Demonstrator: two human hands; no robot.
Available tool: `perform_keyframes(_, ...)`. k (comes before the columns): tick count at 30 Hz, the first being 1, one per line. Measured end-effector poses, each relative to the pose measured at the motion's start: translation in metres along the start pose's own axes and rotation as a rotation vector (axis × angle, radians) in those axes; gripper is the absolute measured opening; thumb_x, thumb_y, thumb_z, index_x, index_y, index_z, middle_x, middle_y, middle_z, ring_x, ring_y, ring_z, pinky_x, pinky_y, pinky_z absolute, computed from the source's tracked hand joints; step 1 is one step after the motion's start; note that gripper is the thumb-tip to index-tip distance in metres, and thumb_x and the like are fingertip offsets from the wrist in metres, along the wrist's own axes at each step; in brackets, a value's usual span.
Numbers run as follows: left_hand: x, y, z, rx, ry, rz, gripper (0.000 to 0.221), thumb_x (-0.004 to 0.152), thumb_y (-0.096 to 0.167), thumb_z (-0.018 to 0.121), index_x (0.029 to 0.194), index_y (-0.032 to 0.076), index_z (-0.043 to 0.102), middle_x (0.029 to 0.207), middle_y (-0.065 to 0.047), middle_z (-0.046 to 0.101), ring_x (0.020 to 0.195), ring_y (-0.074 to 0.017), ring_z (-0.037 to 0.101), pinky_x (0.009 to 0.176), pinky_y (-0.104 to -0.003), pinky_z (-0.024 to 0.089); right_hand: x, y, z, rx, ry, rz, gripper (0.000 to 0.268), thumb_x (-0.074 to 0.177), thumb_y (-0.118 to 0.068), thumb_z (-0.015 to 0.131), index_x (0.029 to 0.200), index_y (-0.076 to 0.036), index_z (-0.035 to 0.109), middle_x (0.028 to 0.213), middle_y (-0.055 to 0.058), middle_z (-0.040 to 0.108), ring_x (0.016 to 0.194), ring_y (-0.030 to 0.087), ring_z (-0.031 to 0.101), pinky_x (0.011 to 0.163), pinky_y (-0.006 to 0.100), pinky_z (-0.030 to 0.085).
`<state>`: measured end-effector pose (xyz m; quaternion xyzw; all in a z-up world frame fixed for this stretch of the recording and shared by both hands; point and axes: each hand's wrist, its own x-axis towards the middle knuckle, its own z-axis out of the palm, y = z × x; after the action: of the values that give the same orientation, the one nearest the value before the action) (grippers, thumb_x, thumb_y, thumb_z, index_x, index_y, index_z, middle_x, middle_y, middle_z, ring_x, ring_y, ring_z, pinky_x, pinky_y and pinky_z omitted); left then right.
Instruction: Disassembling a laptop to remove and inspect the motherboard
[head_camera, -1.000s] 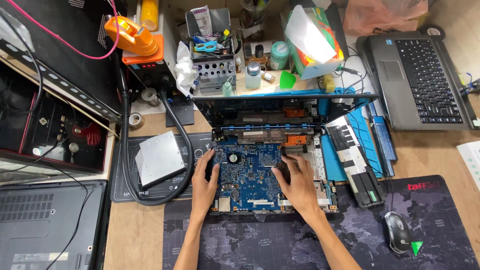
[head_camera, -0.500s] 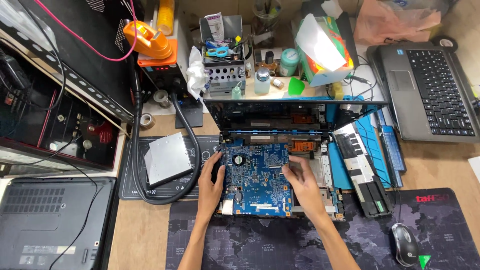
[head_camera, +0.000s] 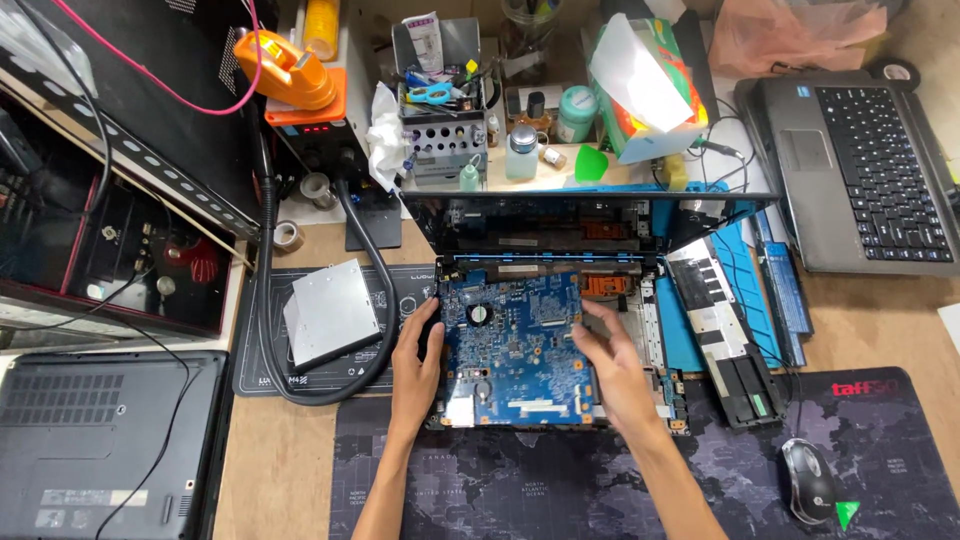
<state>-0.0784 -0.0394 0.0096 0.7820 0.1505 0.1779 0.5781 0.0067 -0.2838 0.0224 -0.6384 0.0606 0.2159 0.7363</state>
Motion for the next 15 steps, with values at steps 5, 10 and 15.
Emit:
perform_keyframes(5,0.000,-0.003,0.000,0.020,-0.005,0.012,0.039,0.109,0.017,0.045,0.144,0.003,0.054,0.142,-0.024,0.055,0.137,-0.0448,0.048,0.111,-0.060,0.037,-0.018,-0.035,0.003,-0.088,0.044,-0.085,0.044,0.102,-0.017,0.056,0.144,-0.004,0.052,0.150,0.036,0.032,0.143,0.055,0.030,0.117,0.063,0.024)
perform_keyframes(10,0.001,-0.002,0.000,0.033,0.001,-0.002,0.037,0.109,0.020,0.046,0.140,0.005,0.059,0.142,-0.021,0.056,0.136,-0.0413,0.051,0.112,-0.057,0.037,-0.026,-0.039,-0.008,-0.070,0.022,-0.047,0.045,0.103,-0.017,0.055,0.146,-0.005,0.052,0.156,0.038,0.027,0.150,0.057,0.010,0.120,0.065,0.013)
perform_keyframes(15,0.002,-0.004,-0.004,-0.035,-0.020,-0.028,0.037,0.111,0.023,0.042,0.132,0.004,0.065,0.143,-0.022,0.056,0.137,-0.0412,0.050,0.112,-0.057,0.037,-0.032,-0.029,-0.016,-0.077,-0.047,-0.001,0.050,0.102,-0.020,0.055,0.149,-0.004,0.051,0.159,0.037,0.026,0.150,0.055,0.005,0.120,0.064,0.010)
